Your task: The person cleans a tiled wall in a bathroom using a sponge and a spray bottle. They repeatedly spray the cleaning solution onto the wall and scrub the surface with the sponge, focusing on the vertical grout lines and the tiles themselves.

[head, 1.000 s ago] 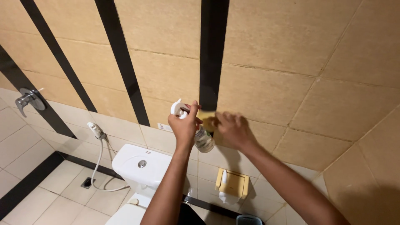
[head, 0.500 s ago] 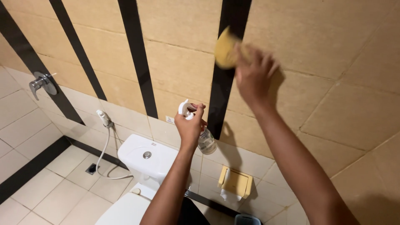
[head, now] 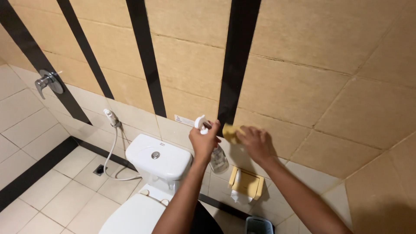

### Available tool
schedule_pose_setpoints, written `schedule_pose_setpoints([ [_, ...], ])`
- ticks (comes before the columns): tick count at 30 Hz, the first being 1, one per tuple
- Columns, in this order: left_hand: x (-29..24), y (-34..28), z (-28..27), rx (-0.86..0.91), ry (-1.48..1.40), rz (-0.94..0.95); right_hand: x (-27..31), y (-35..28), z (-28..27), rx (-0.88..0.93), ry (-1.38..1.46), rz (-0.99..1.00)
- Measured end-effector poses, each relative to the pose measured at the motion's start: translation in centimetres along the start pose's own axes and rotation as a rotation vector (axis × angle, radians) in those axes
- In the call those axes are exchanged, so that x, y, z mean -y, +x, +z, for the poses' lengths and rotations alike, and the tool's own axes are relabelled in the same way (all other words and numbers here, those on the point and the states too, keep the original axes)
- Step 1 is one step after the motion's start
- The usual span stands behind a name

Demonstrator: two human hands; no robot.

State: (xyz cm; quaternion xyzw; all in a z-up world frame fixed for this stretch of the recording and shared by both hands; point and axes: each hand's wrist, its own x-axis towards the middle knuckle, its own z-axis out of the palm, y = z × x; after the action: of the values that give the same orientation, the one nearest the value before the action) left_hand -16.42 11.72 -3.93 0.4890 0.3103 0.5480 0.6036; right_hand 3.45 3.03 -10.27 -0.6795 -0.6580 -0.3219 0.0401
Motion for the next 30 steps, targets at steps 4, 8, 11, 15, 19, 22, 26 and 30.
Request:
schedule_pose_setpoints([
  [4,2.6,-0.5,0.2,-0.011,0.086,-0.094,-1.7,3.5,-6.4,0.008,0.066,0.248],
  [8,4.3,-1.2,0.4,0.032,0.126,-0.141,-4.1,7.1,-7.9,-0.374,0.173,0.369],
  [11,4.5,-1.4,0.1,0.038,0.098,-0.132,-4.3,8.9,-7.4,-0.534,0.241,0.369],
  [15,5.1,-0.7,-0.4,0.044,0.062,-0.094,-2.6,8.6,-7.9,-0.367,0.161,0.368],
  [19,5.1,-0.8,-1.3,0.042,0.043,-0.100,0.9,4.8,-1.6,-0.054,0.167,0.240],
  [22,4.8,-0.8,-1.8,0.035,0.034,-0.112,3.0,1.1,7.3,-0.015,0.067,0.042],
  [26,4.8,-0.8,-2.2,0.036,0.062,-0.108,4.1,-1.5,10.9,-0.123,0.120,-0.008],
  [30,4.9,-1.1,-1.7,0.058,0.077,-0.099,3.7,-0.3,7.9,-0.098,0.192,0.063],
])
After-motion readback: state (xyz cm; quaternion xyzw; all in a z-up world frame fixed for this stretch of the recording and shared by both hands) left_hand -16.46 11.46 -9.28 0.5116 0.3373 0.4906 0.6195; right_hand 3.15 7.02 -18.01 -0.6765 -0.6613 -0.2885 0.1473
